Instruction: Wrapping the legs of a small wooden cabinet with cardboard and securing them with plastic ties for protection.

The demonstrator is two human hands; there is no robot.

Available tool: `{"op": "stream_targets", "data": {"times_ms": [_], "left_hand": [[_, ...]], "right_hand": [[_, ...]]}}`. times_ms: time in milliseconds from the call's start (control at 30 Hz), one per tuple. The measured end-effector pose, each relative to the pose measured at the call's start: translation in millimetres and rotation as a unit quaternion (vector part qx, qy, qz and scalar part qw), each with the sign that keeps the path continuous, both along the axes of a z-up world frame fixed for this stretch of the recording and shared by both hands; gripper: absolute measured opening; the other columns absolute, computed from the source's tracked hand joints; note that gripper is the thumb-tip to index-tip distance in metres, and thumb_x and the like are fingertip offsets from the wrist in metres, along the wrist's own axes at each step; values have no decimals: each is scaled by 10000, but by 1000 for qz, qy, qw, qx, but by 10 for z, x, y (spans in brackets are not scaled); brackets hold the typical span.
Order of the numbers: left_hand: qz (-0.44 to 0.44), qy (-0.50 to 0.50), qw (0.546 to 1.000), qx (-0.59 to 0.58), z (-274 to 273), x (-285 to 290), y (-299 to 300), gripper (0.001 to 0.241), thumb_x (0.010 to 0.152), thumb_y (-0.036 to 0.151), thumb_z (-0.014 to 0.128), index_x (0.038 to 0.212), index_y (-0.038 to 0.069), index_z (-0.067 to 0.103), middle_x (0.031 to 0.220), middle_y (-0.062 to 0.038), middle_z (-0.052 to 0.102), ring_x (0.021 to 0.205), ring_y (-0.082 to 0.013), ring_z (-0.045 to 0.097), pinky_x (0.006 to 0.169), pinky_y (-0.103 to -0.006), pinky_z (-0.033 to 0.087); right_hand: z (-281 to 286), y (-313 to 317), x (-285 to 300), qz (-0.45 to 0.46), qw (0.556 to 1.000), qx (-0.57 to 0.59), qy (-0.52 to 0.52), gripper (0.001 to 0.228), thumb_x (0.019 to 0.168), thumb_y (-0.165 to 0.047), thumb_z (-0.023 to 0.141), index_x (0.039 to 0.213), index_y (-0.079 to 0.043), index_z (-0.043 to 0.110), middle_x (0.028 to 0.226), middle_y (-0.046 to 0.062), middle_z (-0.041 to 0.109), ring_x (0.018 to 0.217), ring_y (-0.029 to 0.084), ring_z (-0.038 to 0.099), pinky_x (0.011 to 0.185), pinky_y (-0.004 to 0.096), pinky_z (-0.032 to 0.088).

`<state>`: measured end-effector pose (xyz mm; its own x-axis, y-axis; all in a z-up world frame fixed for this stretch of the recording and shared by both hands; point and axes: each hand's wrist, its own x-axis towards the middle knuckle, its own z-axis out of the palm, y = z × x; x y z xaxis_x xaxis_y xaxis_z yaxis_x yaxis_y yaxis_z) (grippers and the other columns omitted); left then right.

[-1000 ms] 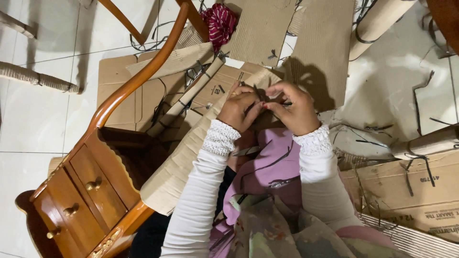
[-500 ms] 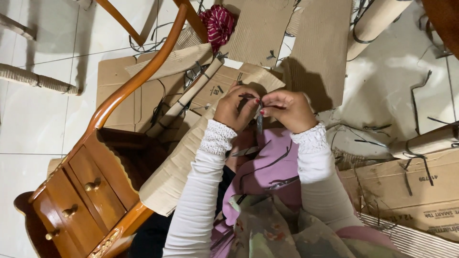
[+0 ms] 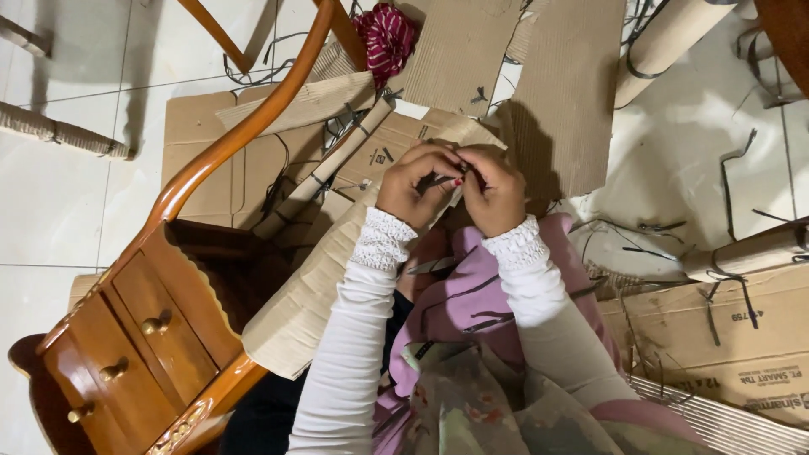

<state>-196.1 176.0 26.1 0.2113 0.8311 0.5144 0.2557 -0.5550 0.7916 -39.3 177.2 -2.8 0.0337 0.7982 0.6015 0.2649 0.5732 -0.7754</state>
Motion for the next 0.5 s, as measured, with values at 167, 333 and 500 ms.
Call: {"op": "stream_targets", "data": {"times_ms": [167, 333, 500], "left_hand": [[0, -18, 1000, 6, -108, -43, 35, 75, 855, 114, 829, 876, 115, 757, 1023, -98, 746, 1080, -342, 706, 1113, -515, 423], [5, -41, 999, 0, -61, -67, 29, 76, 873, 67, 803, 890, 81, 731, 1028, -120, 739, 1071, -364, 707, 1064, -535, 461], [32, -49, 998, 6, -115, -74, 59, 79, 896, 40, 770, 884, 51, 692, 1024, -148, 733, 1062, -376, 711, 985, -502, 513]], "right_hand": [[-338, 76, 51, 9, 1000, -14, -18, 279, 828, 59, 720, 1077, -61, 762, 880, 142, 740, 844, 342, 736, 736, 428, 589], [-335, 36, 138, 14, 998, -65, -22, 188, 840, -81, 852, 999, -98, 753, 798, 102, 696, 751, 281, 719, 677, 368, 579], [132, -33, 199, 105, 988, -73, 91, 223, 832, -19, 886, 833, -14, 664, 803, 141, 715, 574, 155, 673, 528, 271, 546]]}}
